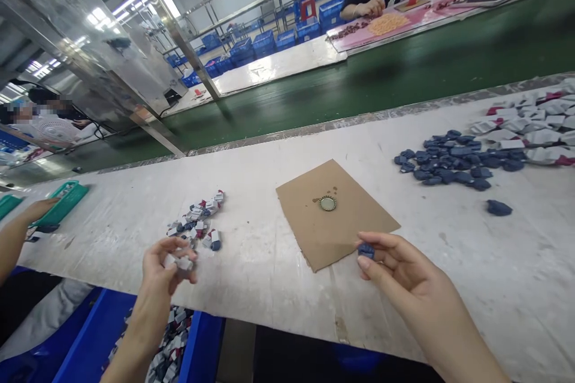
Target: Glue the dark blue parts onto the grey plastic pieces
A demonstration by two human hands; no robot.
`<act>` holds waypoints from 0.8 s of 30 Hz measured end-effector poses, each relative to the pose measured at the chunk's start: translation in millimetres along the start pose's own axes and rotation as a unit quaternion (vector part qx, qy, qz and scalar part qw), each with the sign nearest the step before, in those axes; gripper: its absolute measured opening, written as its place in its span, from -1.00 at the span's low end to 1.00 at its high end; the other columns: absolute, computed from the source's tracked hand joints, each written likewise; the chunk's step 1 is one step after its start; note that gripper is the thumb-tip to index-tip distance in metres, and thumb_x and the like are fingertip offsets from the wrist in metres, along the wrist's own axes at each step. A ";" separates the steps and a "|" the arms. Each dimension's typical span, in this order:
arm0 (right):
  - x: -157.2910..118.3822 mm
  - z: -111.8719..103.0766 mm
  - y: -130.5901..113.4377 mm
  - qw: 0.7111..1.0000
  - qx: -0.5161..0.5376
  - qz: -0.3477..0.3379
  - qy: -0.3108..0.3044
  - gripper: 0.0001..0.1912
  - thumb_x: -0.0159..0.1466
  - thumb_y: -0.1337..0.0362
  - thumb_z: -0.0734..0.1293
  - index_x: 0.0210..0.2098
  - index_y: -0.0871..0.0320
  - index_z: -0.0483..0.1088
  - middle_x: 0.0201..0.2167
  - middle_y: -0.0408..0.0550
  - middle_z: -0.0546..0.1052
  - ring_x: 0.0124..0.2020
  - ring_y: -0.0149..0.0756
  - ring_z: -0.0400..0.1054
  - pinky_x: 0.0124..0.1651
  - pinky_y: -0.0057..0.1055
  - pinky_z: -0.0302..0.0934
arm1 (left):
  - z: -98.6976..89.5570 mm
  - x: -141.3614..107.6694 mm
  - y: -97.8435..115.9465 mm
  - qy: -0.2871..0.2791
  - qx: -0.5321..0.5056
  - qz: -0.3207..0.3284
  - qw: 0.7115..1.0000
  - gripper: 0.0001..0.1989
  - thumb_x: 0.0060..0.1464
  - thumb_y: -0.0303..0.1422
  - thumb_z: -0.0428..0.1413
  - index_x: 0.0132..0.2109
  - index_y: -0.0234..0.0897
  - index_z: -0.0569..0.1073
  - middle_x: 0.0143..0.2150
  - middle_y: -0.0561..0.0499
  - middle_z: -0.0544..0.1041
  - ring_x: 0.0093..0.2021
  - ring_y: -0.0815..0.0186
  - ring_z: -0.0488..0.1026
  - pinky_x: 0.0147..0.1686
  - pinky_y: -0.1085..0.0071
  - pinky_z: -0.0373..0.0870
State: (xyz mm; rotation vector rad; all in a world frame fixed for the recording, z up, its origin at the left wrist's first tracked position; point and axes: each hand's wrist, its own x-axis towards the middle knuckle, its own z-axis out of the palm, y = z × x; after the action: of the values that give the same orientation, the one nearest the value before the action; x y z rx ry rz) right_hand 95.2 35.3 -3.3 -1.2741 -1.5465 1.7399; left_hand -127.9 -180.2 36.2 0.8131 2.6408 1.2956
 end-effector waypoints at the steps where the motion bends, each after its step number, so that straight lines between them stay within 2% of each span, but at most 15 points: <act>1: 1.6 -1.0 2.4 1.000 0.009 0.010 0.000 -0.55 -0.10 0.03 0.45 -0.23 0.03 0.43 -0.18 -0.05 0.49 -0.23 -0.18 0.40 -0.33 -0.48 0.40 | 5.4 -8.8 6.3 -0.002 -0.048 -0.027 0.998 -0.69 0.16 -0.21 -0.15 0.01 -0.17 0.23 -0.16 -0.08 0.37 -0.22 0.20 0.44 -0.46 0.34 0.47; 3: 5.1 -2.2 7.8 0.999 0.025 0.019 0.000 -0.53 -0.14 0.06 0.48 -0.24 0.05 0.43 -0.20 -0.04 0.50 -0.27 -0.20 0.41 -0.31 -0.47 0.41 | 19.9 -24.6 19.7 0.005 -0.193 -0.119 0.974 -0.74 0.11 -0.19 -0.01 -0.07 -0.15 0.29 -0.23 -0.01 0.41 -0.16 0.22 0.45 -0.38 0.37 0.50; 4: 6.4 -2.2 10.0 0.999 0.031 0.018 0.002 -0.53 -0.15 0.08 0.48 -0.24 0.05 0.44 -0.22 -0.05 0.51 -0.29 -0.22 0.41 -0.30 -0.47 0.41 | 27.8 -30.9 25.9 0.018 -0.253 -0.156 0.955 -0.75 0.05 -0.20 0.09 -0.13 -0.16 0.32 -0.27 0.02 0.45 -0.20 0.23 0.47 -0.40 0.42 0.49; 7: 6.7 0.1 13.2 1.000 0.030 -0.003 0.008 -0.57 -0.16 0.09 0.49 -0.28 0.04 0.46 -0.30 -0.08 0.51 -0.33 -0.26 0.40 -0.31 -0.47 0.41 | 49.3 -42.1 39.0 0.046 -0.366 -0.200 0.908 -0.75 -0.11 -0.20 0.24 -0.34 -0.23 0.38 -0.46 0.06 0.48 -0.50 0.36 0.45 -0.67 0.61 0.29; 9: 4.6 3.1 12.9 0.999 0.020 -0.026 0.008 -0.62 -0.14 0.08 0.47 -0.31 0.05 0.48 -0.37 -0.09 0.49 -0.39 -0.29 0.39 -0.35 -0.44 0.41 | 60.1 -44.5 43.7 0.039 -0.405 -0.218 0.887 -0.73 -0.02 -0.15 0.16 -0.42 -0.28 0.40 -0.53 0.09 0.44 -0.67 0.52 0.30 -0.75 0.67 0.10; 11: 1.6 6.5 11.9 0.999 0.013 -0.045 0.001 -0.66 -0.10 0.08 0.46 -0.33 0.06 0.48 -0.44 -0.09 0.47 -0.45 -0.31 0.38 -0.39 -0.42 0.39 | 68.7 -44.5 47.4 0.012 -0.438 -0.259 0.861 -0.69 0.12 -0.14 0.00 -0.38 -0.29 0.44 -0.52 0.11 0.40 -0.70 0.60 0.17 -0.74 0.68 0.03; 12: 0.2 8.2 11.3 0.999 0.011 -0.050 -0.008 -0.67 -0.08 0.09 0.45 -0.33 0.06 0.48 -0.45 -0.08 0.47 -0.47 -0.31 0.37 -0.41 -0.42 0.39 | 72.4 -43.9 49.2 -0.009 -0.456 -0.279 0.845 -0.68 0.16 -0.16 -0.05 -0.31 -0.29 0.47 -0.49 0.09 0.40 -0.68 0.59 0.16 -0.74 0.68 0.04; 14: -2.0 11.1 9.8 0.998 0.009 -0.057 -0.028 -0.69 -0.04 0.10 0.43 -0.31 0.07 0.47 -0.46 -0.08 0.47 -0.47 -0.31 0.38 -0.40 -0.41 0.38 | 78.8 -42.0 53.0 -0.054 -0.483 -0.302 0.820 -0.72 0.18 -0.25 -0.07 -0.12 -0.28 0.45 -0.36 0.01 0.46 -0.57 0.50 0.27 -0.72 0.64 0.13; 16: -2.5 13.2 7.7 0.997 0.006 -0.066 -0.042 -0.71 0.01 0.12 0.42 -0.28 0.07 0.46 -0.48 -0.09 0.46 -0.47 -0.32 0.37 -0.39 -0.40 0.38 | 83.8 -39.0 56.3 -0.082 -0.488 -0.308 0.813 -0.68 0.14 -0.34 0.00 0.04 -0.27 0.36 -0.16 -0.09 0.50 -0.33 0.37 0.43 -0.60 0.58 0.33; 18: -1.1 14.1 5.5 0.996 0.007 -0.073 -0.045 -0.71 0.05 0.12 0.40 -0.24 0.07 0.45 -0.52 -0.12 0.43 -0.49 -0.34 0.36 -0.41 -0.41 0.37 | 87.0 -35.2 58.7 -0.097 -0.483 -0.313 0.812 -0.58 0.08 -0.38 0.09 0.11 -0.25 0.28 -0.01 -0.14 0.48 -0.10 0.25 0.45 -0.42 0.50 0.45; 20: 1.3 14.4 3.4 0.996 0.014 -0.073 -0.041 -0.70 0.08 0.12 0.38 -0.21 0.06 0.43 -0.52 -0.13 0.41 -0.51 -0.36 0.34 -0.45 -0.43 0.35 | 88.3 -31.3 60.5 -0.115 -0.491 -0.322 0.801 -0.59 0.05 -0.36 0.14 0.06 -0.26 0.33 0.02 -0.15 0.47 -0.02 0.18 0.43 -0.34 0.46 0.48; 24: 2.3 18.4 -1.1 0.996 0.021 -0.056 -0.062 -0.75 0.11 0.13 0.36 -0.23 0.08 0.41 -0.56 -0.16 0.39 -0.53 -0.38 0.32 -0.47 -0.45 0.31 | 89.2 -27.5 64.1 -0.164 -0.528 -0.349 0.756 -0.82 0.01 -0.41 0.17 -0.18 -0.28 0.48 -0.01 -0.11 0.50 -0.05 0.15 0.46 -0.38 0.48 0.49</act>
State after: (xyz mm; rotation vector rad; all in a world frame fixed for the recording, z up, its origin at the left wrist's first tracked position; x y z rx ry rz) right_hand 78.1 28.4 -4.4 -1.0562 -1.6075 1.7997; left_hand -50.3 -98.6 24.0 -0.1342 1.2661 1.7635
